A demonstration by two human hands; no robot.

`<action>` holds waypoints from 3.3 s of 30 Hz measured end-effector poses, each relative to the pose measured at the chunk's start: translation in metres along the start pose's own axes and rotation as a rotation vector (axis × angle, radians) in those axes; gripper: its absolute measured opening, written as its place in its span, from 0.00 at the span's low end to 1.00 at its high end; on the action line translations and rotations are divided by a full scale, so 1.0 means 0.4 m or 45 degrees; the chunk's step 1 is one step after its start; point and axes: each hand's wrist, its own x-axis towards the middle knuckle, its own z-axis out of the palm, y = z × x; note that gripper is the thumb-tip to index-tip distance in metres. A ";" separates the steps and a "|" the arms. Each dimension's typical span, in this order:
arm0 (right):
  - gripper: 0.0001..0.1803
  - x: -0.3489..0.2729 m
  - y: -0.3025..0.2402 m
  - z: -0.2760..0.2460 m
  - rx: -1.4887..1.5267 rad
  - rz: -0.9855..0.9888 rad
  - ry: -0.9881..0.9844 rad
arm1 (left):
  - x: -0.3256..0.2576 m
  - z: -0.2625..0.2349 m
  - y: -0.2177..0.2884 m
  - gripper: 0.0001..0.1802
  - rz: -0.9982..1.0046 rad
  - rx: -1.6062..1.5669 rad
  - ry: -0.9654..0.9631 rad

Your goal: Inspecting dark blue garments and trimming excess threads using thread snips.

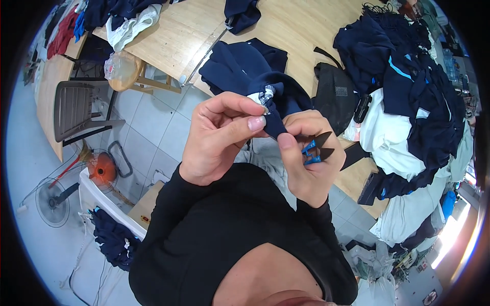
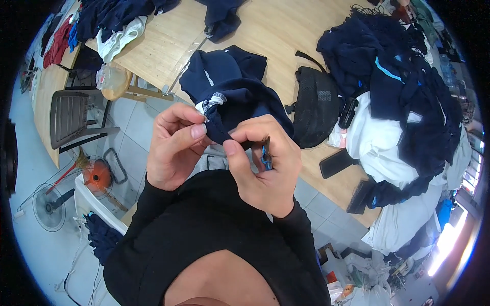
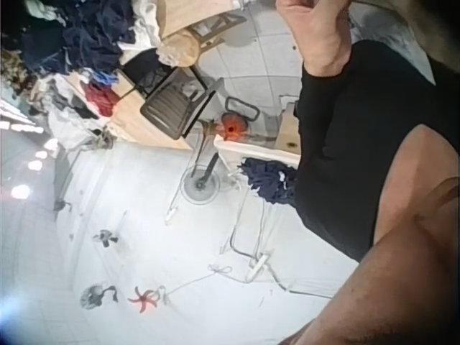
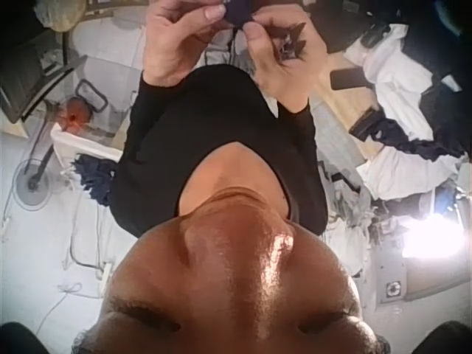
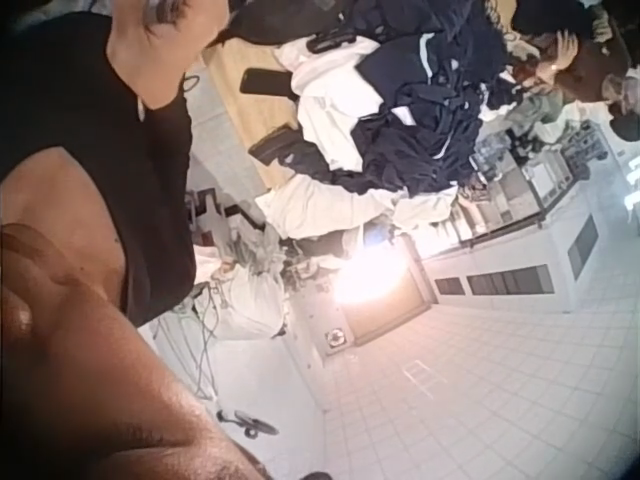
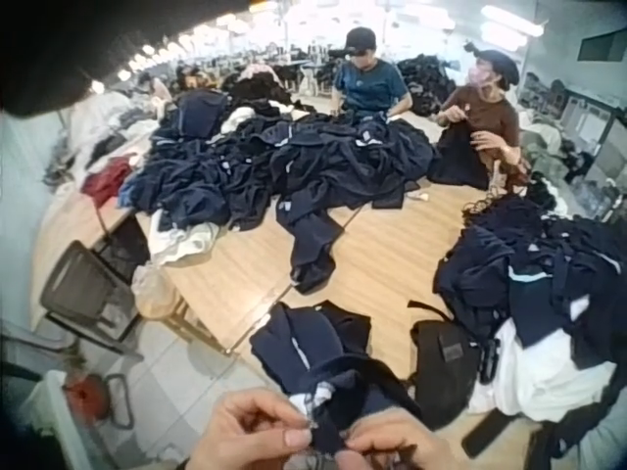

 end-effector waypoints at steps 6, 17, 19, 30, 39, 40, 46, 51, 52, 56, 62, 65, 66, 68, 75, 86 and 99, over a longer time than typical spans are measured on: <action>0.07 0.001 0.003 -0.008 -0.015 -0.003 -0.063 | 0.002 -0.003 0.000 0.10 -0.097 -0.139 -0.003; 0.09 0.007 0.023 -0.001 0.014 -0.147 -0.047 | 0.004 -0.013 0.004 0.10 -0.078 -0.104 0.011; 0.08 0.007 0.020 0.000 0.030 -0.105 -0.043 | 0.002 -0.011 0.006 0.11 -0.069 -0.083 -0.011; 0.16 0.008 0.005 -0.009 -0.161 -0.148 0.093 | -0.007 -0.010 -0.012 0.17 0.138 0.286 0.010; 0.11 0.046 0.040 0.030 -0.619 -0.615 0.151 | -0.004 0.015 -0.015 0.14 0.307 0.798 0.105; 0.09 0.034 0.033 0.028 -0.457 -0.361 0.123 | -0.002 0.012 -0.014 0.14 0.306 0.798 0.104; 0.04 0.029 0.053 -0.027 0.242 0.127 0.164 | 0.005 -0.021 -0.015 0.15 0.192 0.558 0.116; 0.05 0.023 0.070 -0.031 0.233 -0.056 0.149 | 0.015 -0.037 -0.022 0.17 0.107 0.382 0.103; 0.01 0.028 0.076 -0.026 0.067 -0.109 0.099 | 0.014 -0.038 -0.021 0.17 0.107 0.384 0.104; 0.08 0.029 0.060 0.009 0.046 0.089 0.220 | 0.014 -0.043 -0.012 0.17 0.061 0.306 0.093; 0.07 0.013 0.071 -0.010 -0.017 0.071 0.073 | 0.010 -0.053 -0.014 0.16 0.058 0.301 0.079; 0.07 0.011 0.069 -0.006 0.003 0.055 0.064 | 0.016 -0.047 -0.021 0.14 0.113 0.335 0.052; 0.07 0.011 0.067 -0.005 0.001 0.054 0.066 | 0.018 -0.044 -0.022 0.13 0.153 0.364 0.023; 0.07 0.012 0.063 -0.002 -0.037 0.021 0.047 | 0.016 -0.040 -0.021 0.13 0.144 0.349 0.038; 0.08 0.009 0.056 0.004 0.004 0.016 -0.004 | 0.008 -0.044 -0.021 0.12 0.139 0.289 0.014; 0.13 0.002 0.035 0.004 0.044 0.086 -0.060 | 0.003 -0.029 -0.016 0.11 0.224 0.414 -0.039; 0.05 0.022 0.007 -0.015 -0.094 -0.058 -0.131 | -0.002 0.001 -0.015 0.12 0.100 0.144 0.244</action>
